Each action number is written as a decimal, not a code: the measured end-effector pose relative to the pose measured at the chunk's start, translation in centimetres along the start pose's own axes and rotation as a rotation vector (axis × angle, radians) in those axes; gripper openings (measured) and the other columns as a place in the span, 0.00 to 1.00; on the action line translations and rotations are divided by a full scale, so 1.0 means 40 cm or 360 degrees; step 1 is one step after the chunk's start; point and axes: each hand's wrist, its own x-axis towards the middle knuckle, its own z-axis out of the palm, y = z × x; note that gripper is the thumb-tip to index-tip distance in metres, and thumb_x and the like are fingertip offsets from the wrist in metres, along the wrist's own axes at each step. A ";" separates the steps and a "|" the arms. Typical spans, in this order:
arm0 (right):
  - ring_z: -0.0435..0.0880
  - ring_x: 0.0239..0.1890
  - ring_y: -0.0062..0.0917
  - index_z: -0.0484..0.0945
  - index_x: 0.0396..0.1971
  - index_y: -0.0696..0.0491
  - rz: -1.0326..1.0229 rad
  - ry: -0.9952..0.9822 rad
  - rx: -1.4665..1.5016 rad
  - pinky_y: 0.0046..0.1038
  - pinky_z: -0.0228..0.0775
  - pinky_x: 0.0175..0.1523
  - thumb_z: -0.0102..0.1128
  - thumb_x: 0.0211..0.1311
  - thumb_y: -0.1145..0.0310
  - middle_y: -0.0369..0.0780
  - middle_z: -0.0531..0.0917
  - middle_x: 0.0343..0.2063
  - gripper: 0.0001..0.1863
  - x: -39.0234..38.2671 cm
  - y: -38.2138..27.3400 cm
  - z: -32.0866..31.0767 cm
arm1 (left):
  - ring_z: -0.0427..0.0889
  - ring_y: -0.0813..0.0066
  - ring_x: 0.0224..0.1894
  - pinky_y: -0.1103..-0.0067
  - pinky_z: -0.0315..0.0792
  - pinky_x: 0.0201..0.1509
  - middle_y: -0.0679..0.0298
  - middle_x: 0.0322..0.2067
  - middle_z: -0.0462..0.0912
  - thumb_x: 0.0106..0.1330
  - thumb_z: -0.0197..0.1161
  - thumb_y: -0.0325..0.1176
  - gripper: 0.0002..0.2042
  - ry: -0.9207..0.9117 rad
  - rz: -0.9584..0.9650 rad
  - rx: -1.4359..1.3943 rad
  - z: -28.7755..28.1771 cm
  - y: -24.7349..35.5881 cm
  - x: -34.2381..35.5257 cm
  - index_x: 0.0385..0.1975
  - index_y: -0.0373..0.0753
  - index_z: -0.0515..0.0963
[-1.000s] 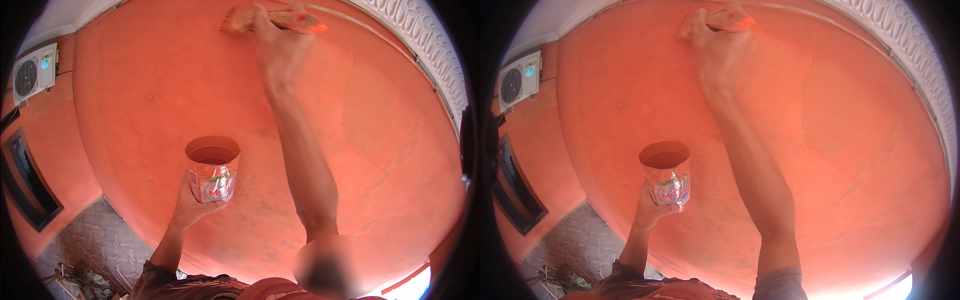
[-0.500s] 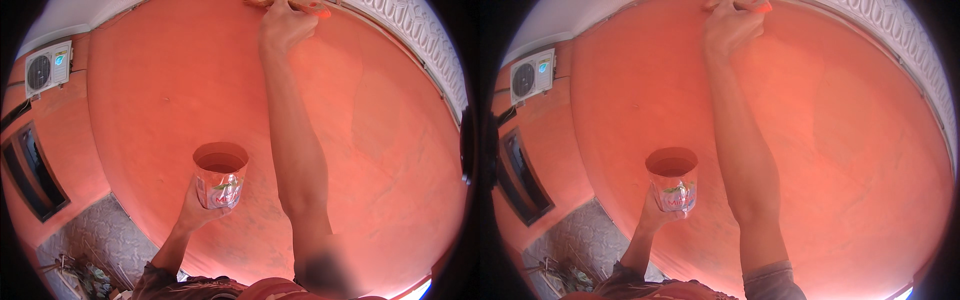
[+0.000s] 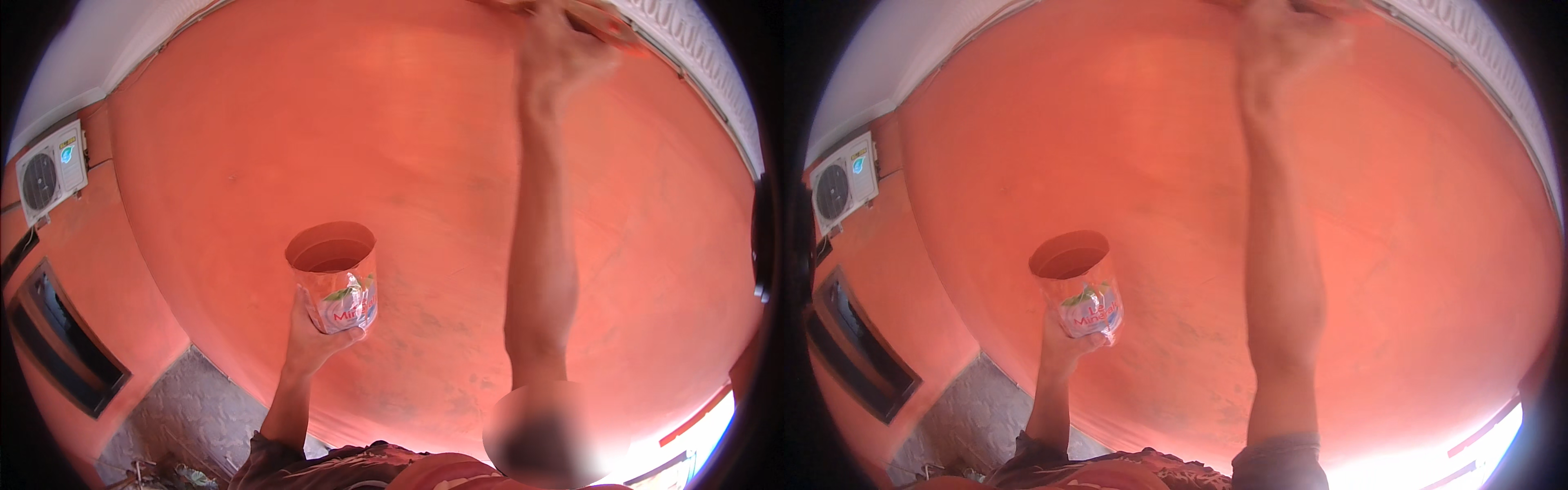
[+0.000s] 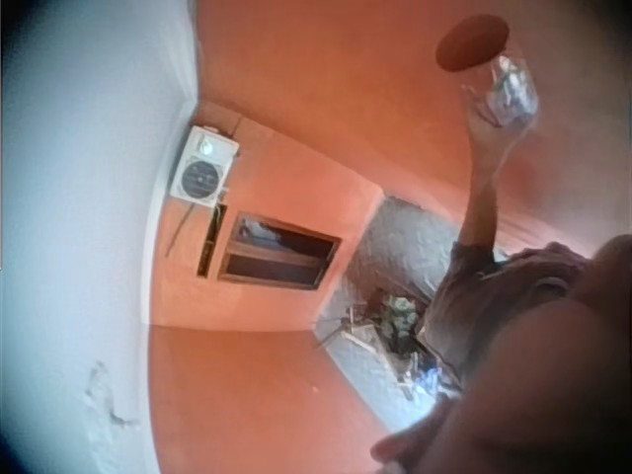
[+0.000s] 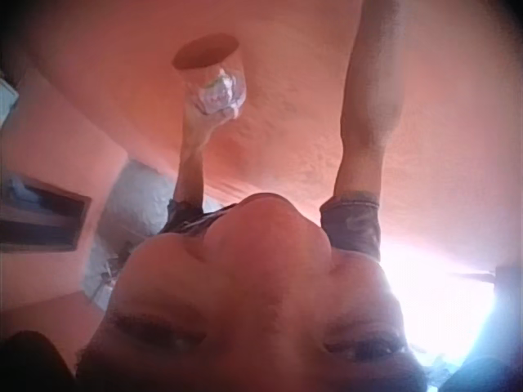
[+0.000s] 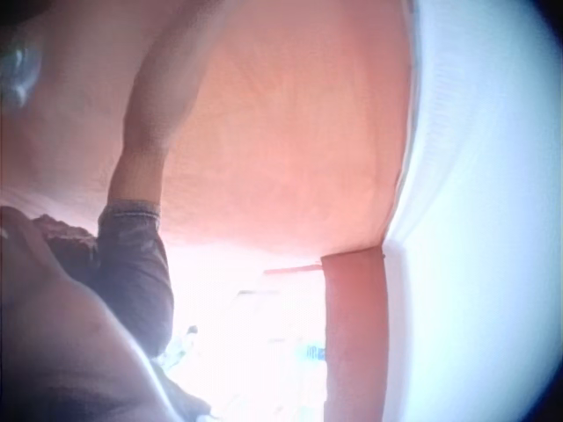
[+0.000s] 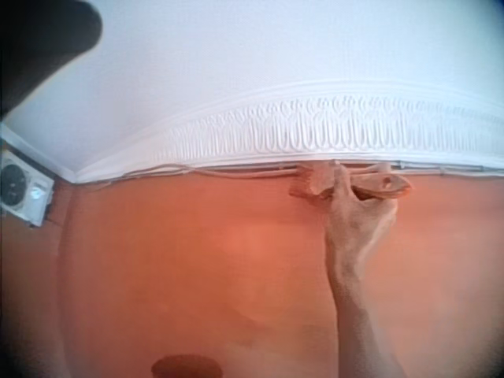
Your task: The person paints a ceiling with a reddish-orange paint using a wide brush and a small container. They repeatedly dip the brush into the container and apply paint to the ceiling surface in broad strokes.
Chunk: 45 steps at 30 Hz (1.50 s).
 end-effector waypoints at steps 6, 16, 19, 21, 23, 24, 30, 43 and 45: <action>0.89 0.41 0.32 0.76 0.39 0.71 0.0057 -0.0099 -0.0131 0.36 0.92 0.43 0.68 0.63 0.79 0.48 0.84 0.42 0.12 0.185 -0.041 -0.197 | 0.80 0.70 0.57 0.73 0.80 0.58 0.59 0.57 0.74 0.51 0.78 0.21 0.42 -0.0189 0.0052 -0.0110 0.011 0.045 0.028 0.66 0.33 0.60; 0.89 0.38 0.32 0.78 0.35 0.67 0.0201 -0.0166 -0.0199 0.32 0.90 0.45 0.65 0.66 0.79 0.47 0.85 0.36 0.07 0.144 -0.179 -0.349 | 0.83 0.71 0.53 0.73 0.83 0.54 0.59 0.54 0.78 0.52 0.79 0.22 0.41 -0.0460 -0.0040 -0.0259 -0.025 0.000 0.053 0.65 0.32 0.61; 0.86 0.34 0.26 0.78 0.33 0.65 0.0355 -0.0336 -0.0128 0.28 0.85 0.41 0.66 0.66 0.78 0.43 0.85 0.32 0.06 0.077 -0.195 -0.300 | 0.86 0.70 0.47 0.74 0.85 0.48 0.57 0.50 0.81 0.52 0.77 0.20 0.36 -0.0477 -0.0032 -0.0307 -0.027 -0.032 0.059 0.61 0.29 0.65; 0.84 0.31 0.21 0.78 0.31 0.64 0.0446 -0.0425 -0.0111 0.25 0.80 0.38 0.67 0.65 0.78 0.40 0.85 0.29 0.07 0.004 -0.197 -0.207 | 0.87 0.70 0.44 0.75 0.85 0.45 0.57 0.46 0.83 0.51 0.76 0.18 0.33 -0.0419 -0.0052 -0.0287 -0.022 -0.047 0.058 0.58 0.28 0.68; 0.81 0.28 0.16 0.77 0.29 0.63 0.0533 -0.0491 -0.0094 0.23 0.76 0.34 0.68 0.65 0.78 0.37 0.84 0.25 0.08 -0.044 -0.187 -0.119 | 0.88 0.70 0.42 0.75 0.85 0.44 0.57 0.43 0.84 0.50 0.75 0.17 0.30 -0.0352 -0.0059 -0.0264 -0.022 -0.040 0.057 0.55 0.28 0.71; 0.79 0.26 0.14 0.77 0.28 0.62 0.0574 -0.0508 -0.0098 0.22 0.73 0.33 0.69 0.65 0.78 0.36 0.84 0.24 0.09 -0.043 -0.177 -0.103 | 0.88 0.70 0.41 0.75 0.85 0.43 0.57 0.42 0.85 0.50 0.75 0.17 0.29 -0.0324 -0.0065 -0.0252 -0.024 -0.030 0.054 0.54 0.28 0.72; 0.84 0.27 0.17 0.77 0.29 0.62 0.0126 -0.0424 -0.0280 0.22 0.80 0.31 0.68 0.66 0.77 0.38 0.86 0.28 0.08 0.015 -0.057 -0.210 | 0.87 0.73 0.35 0.78 0.82 0.35 0.58 0.40 0.85 0.50 0.77 0.22 0.28 -0.0419 -0.0073 -0.0329 -0.024 -0.031 0.075 0.52 0.29 0.74; 0.88 0.24 0.26 0.73 0.31 0.56 0.0003 -0.0400 -0.0780 0.29 0.86 0.25 0.69 0.64 0.72 0.40 0.84 0.24 0.11 0.525 -0.070 -0.633 | 0.83 0.78 0.33 0.86 0.67 0.20 0.62 0.40 0.83 0.52 0.82 0.36 0.37 -0.0718 -0.0116 -0.0411 -0.049 -0.088 0.121 0.60 0.33 0.67; 0.88 0.24 0.25 0.72 0.30 0.54 -0.0032 -0.0527 -0.1072 0.29 0.85 0.24 0.70 0.64 0.70 0.39 0.84 0.24 0.12 0.568 -0.032 -0.706 | 0.83 0.79 0.32 0.86 0.67 0.20 0.62 0.40 0.83 0.52 0.82 0.37 0.38 -0.0750 -0.0166 -0.0369 -0.064 -0.078 0.122 0.60 0.34 0.67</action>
